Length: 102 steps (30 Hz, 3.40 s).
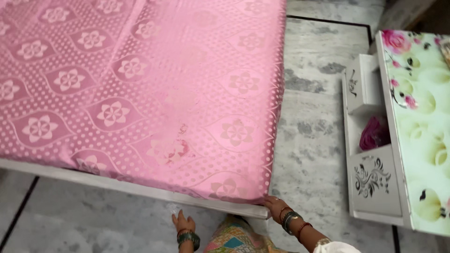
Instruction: The person places a pink pillow on a mattress, spreads a matching pink patterned bed sheet over the surface, and tucks the edges under the mattress into the bed frame by hand.
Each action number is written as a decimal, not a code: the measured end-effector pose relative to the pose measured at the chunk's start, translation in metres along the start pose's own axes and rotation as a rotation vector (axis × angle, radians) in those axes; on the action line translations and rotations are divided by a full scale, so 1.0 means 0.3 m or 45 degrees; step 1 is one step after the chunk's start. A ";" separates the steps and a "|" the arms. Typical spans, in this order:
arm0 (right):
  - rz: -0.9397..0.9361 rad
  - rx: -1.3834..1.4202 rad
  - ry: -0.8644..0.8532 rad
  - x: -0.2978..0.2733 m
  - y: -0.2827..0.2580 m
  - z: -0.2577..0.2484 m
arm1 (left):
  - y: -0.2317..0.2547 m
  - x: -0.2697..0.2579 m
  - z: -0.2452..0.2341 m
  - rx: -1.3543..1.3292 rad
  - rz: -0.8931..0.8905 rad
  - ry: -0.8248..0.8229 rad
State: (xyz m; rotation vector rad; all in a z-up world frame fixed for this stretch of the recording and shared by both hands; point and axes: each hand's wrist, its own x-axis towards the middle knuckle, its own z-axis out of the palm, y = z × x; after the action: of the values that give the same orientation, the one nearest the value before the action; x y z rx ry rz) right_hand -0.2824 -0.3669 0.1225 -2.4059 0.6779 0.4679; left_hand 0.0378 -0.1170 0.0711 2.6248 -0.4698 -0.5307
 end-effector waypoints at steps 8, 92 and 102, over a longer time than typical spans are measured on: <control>0.115 -0.107 0.096 0.076 0.152 -0.197 | 0.392 0.080 0.130 -0.021 0.272 -0.051; -1.490 -0.108 -0.167 0.602 0.406 -0.214 | 0.748 -0.651 1.413 -0.786 -1.476 0.340; -1.412 -0.691 -0.055 0.577 0.373 -0.120 | 0.716 -0.662 1.647 -1.839 -1.192 0.944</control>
State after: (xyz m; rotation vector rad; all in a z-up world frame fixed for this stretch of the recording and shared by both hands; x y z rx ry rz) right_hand -0.1995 -0.5290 0.0192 -2.7701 -0.9216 0.2153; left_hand -0.3993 -0.3852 -0.1870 1.2480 1.0414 -0.0033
